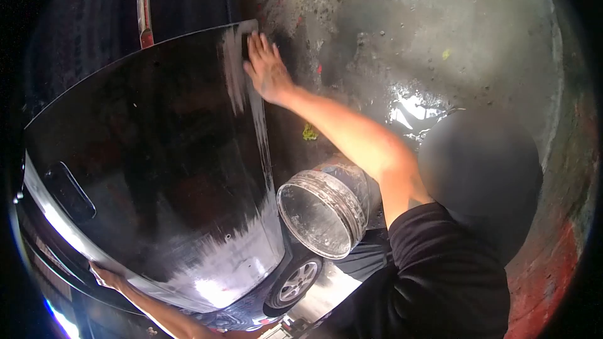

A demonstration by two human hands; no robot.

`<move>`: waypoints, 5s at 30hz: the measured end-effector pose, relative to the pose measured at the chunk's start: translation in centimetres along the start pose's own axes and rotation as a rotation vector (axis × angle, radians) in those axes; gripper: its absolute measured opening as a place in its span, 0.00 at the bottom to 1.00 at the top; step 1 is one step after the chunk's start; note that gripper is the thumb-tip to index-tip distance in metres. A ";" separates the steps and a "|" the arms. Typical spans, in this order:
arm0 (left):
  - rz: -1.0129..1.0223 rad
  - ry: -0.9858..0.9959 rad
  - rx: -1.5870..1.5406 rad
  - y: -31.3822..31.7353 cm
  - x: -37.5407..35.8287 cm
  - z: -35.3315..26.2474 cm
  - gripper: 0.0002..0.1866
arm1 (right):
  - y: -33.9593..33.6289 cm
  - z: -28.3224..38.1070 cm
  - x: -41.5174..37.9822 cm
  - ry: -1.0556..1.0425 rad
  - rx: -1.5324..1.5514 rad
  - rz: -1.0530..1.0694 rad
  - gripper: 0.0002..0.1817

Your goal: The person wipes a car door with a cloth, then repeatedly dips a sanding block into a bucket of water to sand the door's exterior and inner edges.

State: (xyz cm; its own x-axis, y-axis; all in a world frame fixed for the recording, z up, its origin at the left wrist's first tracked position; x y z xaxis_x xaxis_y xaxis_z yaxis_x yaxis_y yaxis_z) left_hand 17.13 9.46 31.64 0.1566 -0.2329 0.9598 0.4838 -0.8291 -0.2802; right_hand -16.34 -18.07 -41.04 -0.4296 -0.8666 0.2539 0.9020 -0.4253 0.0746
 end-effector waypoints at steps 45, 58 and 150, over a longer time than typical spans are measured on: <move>-0.044 0.028 0.058 -0.1 0.6 0.4 0.30 | 2.1 1.1 -0.9 0.086 0.112 0.044 0.37; -0.016 0.106 0.086 0.1 2.3 1.4 0.32 | 2.4 1.0 -1.5 0.127 0.162 0.074 0.36; -0.019 0.000 -0.019 0.4 2.1 2.6 0.31 | -0.3 8.7 3.1 -0.007 0.102 -0.159 0.39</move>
State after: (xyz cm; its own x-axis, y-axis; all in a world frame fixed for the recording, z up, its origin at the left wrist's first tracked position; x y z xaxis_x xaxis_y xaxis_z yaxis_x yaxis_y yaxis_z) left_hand 19.91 9.95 33.52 0.1472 -0.2168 0.9651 0.4705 -0.8429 -0.2611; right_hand -17.57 -18.41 -31.91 -0.5674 -0.7883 0.2378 0.8224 -0.5279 0.2121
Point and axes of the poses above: each hand's wrist, its own x-axis towards the middle knuckle, its own y-axis out of the palm, z = x × y, the point moved 10 cm from there along x, towards the middle knuckle, and after that the axes turned 11 degrees about -z, right-handed, at the moved point
